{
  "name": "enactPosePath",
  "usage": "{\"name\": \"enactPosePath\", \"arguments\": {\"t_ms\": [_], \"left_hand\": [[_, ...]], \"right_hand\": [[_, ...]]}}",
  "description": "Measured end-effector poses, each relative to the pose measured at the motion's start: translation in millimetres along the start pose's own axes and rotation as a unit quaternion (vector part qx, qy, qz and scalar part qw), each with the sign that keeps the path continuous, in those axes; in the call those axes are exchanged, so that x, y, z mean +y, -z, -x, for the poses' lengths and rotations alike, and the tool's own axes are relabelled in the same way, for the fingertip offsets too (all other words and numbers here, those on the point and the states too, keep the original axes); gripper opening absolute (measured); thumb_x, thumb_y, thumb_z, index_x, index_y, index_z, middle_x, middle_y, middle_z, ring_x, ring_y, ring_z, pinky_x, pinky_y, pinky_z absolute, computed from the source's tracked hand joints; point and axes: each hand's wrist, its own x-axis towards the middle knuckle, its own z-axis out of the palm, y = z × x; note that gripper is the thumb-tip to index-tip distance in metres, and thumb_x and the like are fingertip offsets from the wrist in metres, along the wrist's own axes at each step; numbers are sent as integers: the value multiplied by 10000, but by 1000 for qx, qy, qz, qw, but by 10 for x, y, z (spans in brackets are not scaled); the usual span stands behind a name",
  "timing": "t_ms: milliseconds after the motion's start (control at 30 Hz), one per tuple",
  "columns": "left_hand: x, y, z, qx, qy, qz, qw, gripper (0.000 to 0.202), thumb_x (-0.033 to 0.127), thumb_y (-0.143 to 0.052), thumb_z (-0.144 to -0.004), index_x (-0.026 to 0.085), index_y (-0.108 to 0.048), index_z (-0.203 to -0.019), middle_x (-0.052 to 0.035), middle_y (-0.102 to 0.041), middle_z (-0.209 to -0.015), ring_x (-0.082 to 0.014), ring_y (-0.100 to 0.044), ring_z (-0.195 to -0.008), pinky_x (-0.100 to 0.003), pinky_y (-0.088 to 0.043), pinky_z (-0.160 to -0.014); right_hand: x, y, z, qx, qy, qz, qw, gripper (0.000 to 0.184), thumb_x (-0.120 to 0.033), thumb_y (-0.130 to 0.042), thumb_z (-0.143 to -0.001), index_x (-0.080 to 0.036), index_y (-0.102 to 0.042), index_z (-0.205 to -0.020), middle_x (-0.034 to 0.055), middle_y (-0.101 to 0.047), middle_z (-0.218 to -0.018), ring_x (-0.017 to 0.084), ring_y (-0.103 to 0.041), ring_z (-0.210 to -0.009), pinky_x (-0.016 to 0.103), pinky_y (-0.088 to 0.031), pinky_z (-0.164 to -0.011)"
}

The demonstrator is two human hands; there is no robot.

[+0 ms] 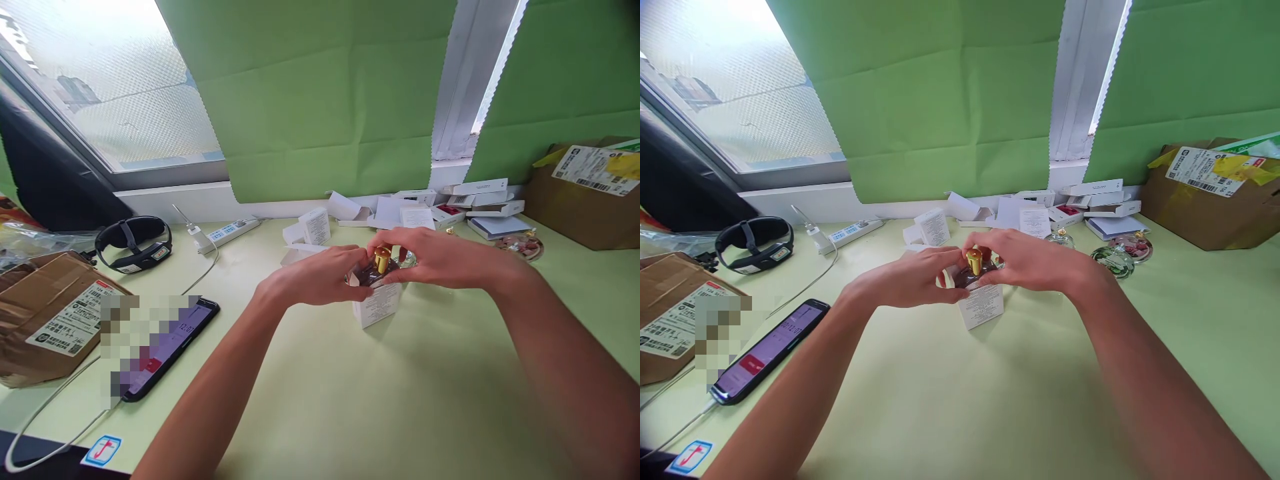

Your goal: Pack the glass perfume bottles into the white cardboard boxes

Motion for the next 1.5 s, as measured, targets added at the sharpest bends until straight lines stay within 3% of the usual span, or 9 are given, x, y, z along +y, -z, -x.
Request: {"name": "enactPosePath", "arguments": {"t_ms": [200, 467, 733, 833, 933, 1000, 1100, 1267, 1500], "left_hand": [[9, -22, -2, -11, 20, 0, 1000, 257, 446, -546, -900, 218, -527, -1019, -36, -595, -1038, -174, -572, -887, -286, -415, -703], [-12, -14, 11, -20, 18, 19, 999, 232, 415, -556, -904, 229, -553, -1044, -32, -599, -1079, -173, -574, -938, -276, -427, -723], [-42, 2, 36, -28, -17, 57, 998, 244, 418, -567, -930, 253, -575, -1110, -14, -612, -1134, -160, -574, -1002, -268, -439, -788], [-62, 44, 69, -40, -16, 76, 996, 333, 440, -571, -929, 294, -531, -1226, -14, -625, -1175, -174, -585, -1016, -265, -440, -753], [-87, 109, 110, -55, -24, 89, 994, 441, 420, -550, -948, 329, -434, -1364, -24, -634, -1167, -165, -621, -956, -252, -439, -695], [-100, 144, 132, -65, -30, 98, 993, 476, 387, -525, -967, 331, -383, -1417, -38, -628, -1170, -156, -639, -935, -241, -438, -667], [-105, 157, 138, -61, -29, 97, 993, 478, 370, -488, -986, 335, -355, -1444, -50, -620, -1182, -152, -640, -915, -237, -436, -657], [-71, 98, 87, -50, 3, 44, 998, 463, 434, -466, -984, 356, -365, -1430, -34, -644, -1062, -150, -599, -805, -254, -414, -647], [-37, 31, 30, -63, 22, 11, 998, 398, 432, -484, -969, 350, -397, -1349, -16, -634, -1001, -149, -569, -758, -250, -373, -627]], "right_hand": [[-65, 14, 28, 9, -20, 25, 999, 291, -473, -483, -940, -295, -665, -1082, 16, -715, -1009, 198, -631, -835, 313, -414, -671], [33, -143, -81, -35, -14, 62, 997, 178, -361, -583, -892, -286, -728, -964, 44, -676, -895, 257, -558, -1000, 333, -391, -707], [-33, -170, -47, -70, -40, 98, 992, 318, -350, -425, -958, -302, -739, -969, 48, -656, -792, 281, -522, -988, 358, -378, -719], [-27, -44, 24, -45, -54, 51, 996, 321, -420, -429, -961, -297, -724, -991, 33, -685, -898, 242, -576, -913, 326, -382, -682], [82, 98, 106, 26, -121, 27, 992, 369, -555, -468, -923, -305, -677, -1096, 28, -681, -951, 191, -583, -752, 305, -377, -619], [206, 153, 144, 38, -165, 20, 985, 447, -629, -485, -889, -325, -628, -1184, 33, -671, -978, 195, -577, -749, 306, -393, -618], [386, 158, 156, -17, -186, -37, 982, 523, -675, -506, -858, -357, -578, -1268, 45, -664, -1059, 224, -591, -840, 328, -439, -673], [496, 55, 81, -91, -172, -119, 974, 495, -599, -589, -836, -382, -575, -1280, 35, -652, -1161, 249, -595, -984, 327, -458, -740], [493, -67, -39, -146, -96, -147, 973, 361, -551, -613, -822, -262, -658, -1033, 49, -650, -1076, 221, -568, -912, 309, -437, -754]]}}
